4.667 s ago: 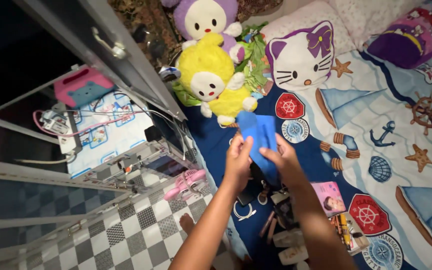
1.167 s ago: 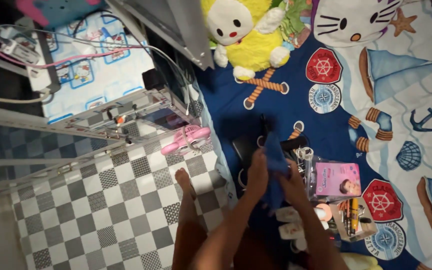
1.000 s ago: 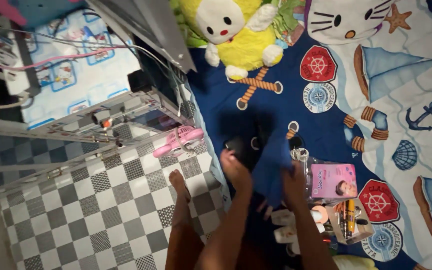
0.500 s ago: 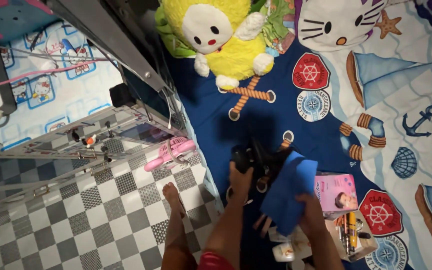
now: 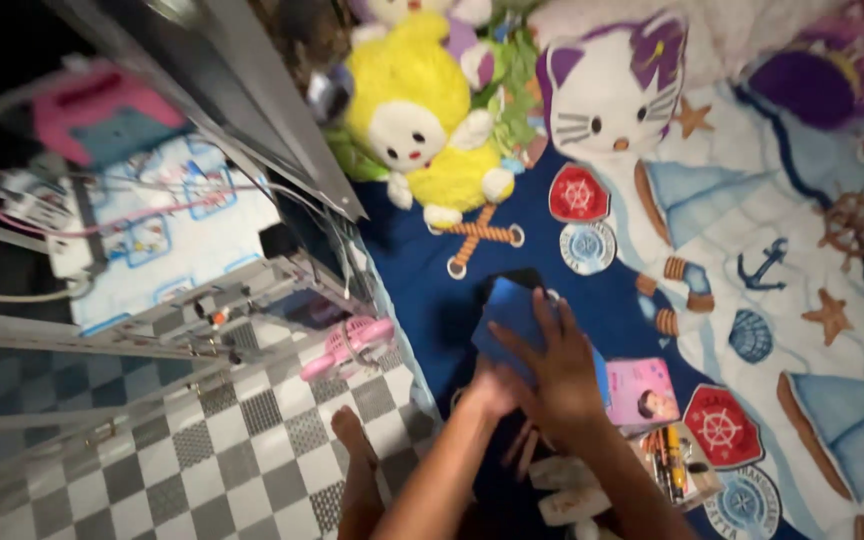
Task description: The recorder is cleaning a hair dryer and other personal care items with a blue cloth.
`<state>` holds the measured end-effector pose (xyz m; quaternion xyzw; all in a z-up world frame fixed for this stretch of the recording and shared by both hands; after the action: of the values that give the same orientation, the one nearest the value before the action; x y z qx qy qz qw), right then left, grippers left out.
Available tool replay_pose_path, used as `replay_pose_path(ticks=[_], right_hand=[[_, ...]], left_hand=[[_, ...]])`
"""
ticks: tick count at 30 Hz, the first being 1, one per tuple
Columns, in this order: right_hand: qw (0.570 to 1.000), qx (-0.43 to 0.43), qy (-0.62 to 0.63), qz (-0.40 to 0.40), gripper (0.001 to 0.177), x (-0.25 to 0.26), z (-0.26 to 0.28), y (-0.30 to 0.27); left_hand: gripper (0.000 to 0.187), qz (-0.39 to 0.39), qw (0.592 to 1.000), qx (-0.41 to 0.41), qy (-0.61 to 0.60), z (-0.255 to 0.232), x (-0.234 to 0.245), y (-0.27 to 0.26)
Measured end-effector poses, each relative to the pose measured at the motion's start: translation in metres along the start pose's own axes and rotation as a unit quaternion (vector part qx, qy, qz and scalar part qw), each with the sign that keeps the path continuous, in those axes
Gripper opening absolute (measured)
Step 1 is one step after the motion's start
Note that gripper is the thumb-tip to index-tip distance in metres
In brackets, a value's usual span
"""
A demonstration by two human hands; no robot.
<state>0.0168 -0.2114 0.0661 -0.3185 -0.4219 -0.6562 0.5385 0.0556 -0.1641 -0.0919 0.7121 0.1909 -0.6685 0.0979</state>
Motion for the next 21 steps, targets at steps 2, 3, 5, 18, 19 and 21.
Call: replay_pose_path(ticks=[2, 3, 5, 18, 19, 21], right_hand=[[0.999, 0.023, -0.023, -0.007, 0.057, 0.032, 0.022, 0.017], [0.999, 0.009, 0.018, -0.024, 0.052, 0.047, 0.027, 0.024], [0.997, 0.001, 0.057, -0.047, 0.047, 0.07, 0.038, 0.037], [0.978, -0.046, 0.103, -0.174, 0.039, 0.152, 0.05, 0.048], [0.987, -0.04, 0.085, -0.134, 0.046, 0.155, 0.077, 0.035], [0.993, -0.018, 0.063, -0.099, 0.052, 0.142, 0.105, 0.024]], left_hand=[[0.074, 0.047, 0.998, -0.037, 0.002, -0.009, -0.037, -0.008], [0.069, 0.033, 0.995, -0.03, 0.085, -0.019, -0.051, -0.01], [0.065, 0.025, 0.985, -0.027, 0.171, -0.035, -0.082, -0.013], [0.081, 0.057, 0.983, -0.059, 0.162, -0.063, -0.168, -0.04], [0.077, 0.044, 0.987, -0.08, 0.135, -0.06, -0.159, -0.047], [0.076, 0.04, 0.99, -0.072, 0.111, -0.055, -0.177, -0.049]])
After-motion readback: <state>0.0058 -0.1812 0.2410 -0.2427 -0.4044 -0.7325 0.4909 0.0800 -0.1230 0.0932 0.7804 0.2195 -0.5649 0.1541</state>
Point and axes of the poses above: each hand's wrist, its own y-axis towards the middle knuckle, its own x-axis out of the back of the hand, z = x × y, the point moved 5 cm from there along y, towards the middle knuckle, and after that the axes turned 11 degrees about z, right-handed, at the moved point
